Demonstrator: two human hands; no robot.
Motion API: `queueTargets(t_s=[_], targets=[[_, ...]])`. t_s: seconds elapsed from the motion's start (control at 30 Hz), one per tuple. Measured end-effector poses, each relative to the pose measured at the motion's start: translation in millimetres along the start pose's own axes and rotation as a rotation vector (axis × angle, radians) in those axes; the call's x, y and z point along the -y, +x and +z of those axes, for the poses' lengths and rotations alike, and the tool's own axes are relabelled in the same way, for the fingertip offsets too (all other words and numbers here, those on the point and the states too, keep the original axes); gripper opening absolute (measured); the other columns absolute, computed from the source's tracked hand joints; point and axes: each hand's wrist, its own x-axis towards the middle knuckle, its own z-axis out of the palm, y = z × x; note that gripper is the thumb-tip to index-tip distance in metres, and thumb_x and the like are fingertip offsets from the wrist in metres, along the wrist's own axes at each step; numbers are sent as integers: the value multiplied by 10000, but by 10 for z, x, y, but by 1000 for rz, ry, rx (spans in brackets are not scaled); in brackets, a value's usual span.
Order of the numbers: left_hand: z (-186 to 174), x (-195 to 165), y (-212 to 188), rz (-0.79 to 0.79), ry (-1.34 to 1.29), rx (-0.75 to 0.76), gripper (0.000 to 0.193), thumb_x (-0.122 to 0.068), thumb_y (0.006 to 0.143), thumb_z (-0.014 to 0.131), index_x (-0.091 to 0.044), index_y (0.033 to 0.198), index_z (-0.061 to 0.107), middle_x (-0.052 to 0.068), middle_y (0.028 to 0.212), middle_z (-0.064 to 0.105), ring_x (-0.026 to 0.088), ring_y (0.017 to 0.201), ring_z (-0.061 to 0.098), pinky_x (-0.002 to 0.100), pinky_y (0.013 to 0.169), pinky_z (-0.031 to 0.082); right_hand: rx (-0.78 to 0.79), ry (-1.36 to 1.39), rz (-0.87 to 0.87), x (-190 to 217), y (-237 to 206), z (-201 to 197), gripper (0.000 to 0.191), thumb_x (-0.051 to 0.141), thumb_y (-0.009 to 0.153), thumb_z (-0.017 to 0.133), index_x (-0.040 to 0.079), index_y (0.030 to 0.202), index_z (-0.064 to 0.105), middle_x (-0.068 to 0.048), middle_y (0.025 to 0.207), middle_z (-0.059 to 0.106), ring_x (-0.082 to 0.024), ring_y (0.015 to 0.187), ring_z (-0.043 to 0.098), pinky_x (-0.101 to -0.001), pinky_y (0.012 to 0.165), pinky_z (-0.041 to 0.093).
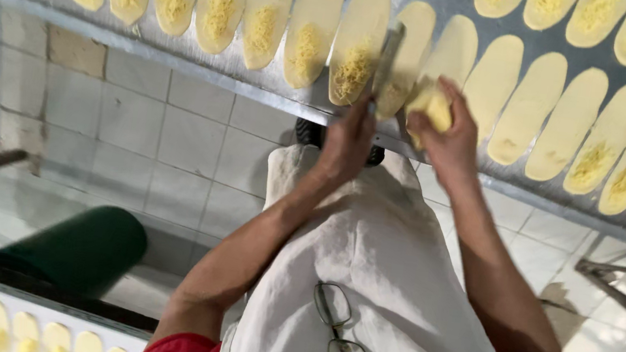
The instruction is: The person prepares pastries by first using a small grater to add cheese to flat pieces of dough on a metal tray, and then folding the dough over the filling by hand.
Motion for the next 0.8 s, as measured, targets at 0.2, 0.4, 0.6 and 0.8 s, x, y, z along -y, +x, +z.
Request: queueTargets(t_s=[0.2, 0.4, 0.6, 0.8], targets=[[315, 75, -199, 43, -97, 3, 401, -100, 1044, 523, 31, 1423, 520, 302, 1087, 699, 382, 968, 722, 450, 818, 561, -92, -178, 47, 10, 189, 243, 527, 116, 916, 742, 77, 1418, 585, -122, 1312, 695, -214, 1165, 682, -333, 997, 547], [376, 112, -100, -48, -94, -16, 427, -124, 1007, 543, 44, 1398, 514, 329, 1139, 680, 461, 1076, 685, 493, 907, 545, -4, -255, -90, -18, 251, 233, 515, 108, 921, 756, 28, 1402, 590, -156, 1351, 663, -238, 1255, 622, -346, 1066, 475], [367, 64, -139, -50, -148, -17, 404, -127, 1032, 530, 33, 1403, 523, 343, 1136, 673, 492, 1108, 655, 509, 911, 537, -48, -188, -9, -51, 308, 290, 476, 91, 939, 707, 28, 1396, 589, -127, 1330, 668, -196, 1203, 642, -328, 1030, 509], [349, 55, -159, 23, -211, -27, 358, -118, 1032, 525, 24, 1360, 535, 327, 1115, 682, 501, 1094, 656, 522, 887, 543, -54, -154, -56, -92, 324, 265, 425, 63, 958, 679, 6, 1374, 606, -132, 1266, 700, -166, 1121, 669, -290, 971, 545]])
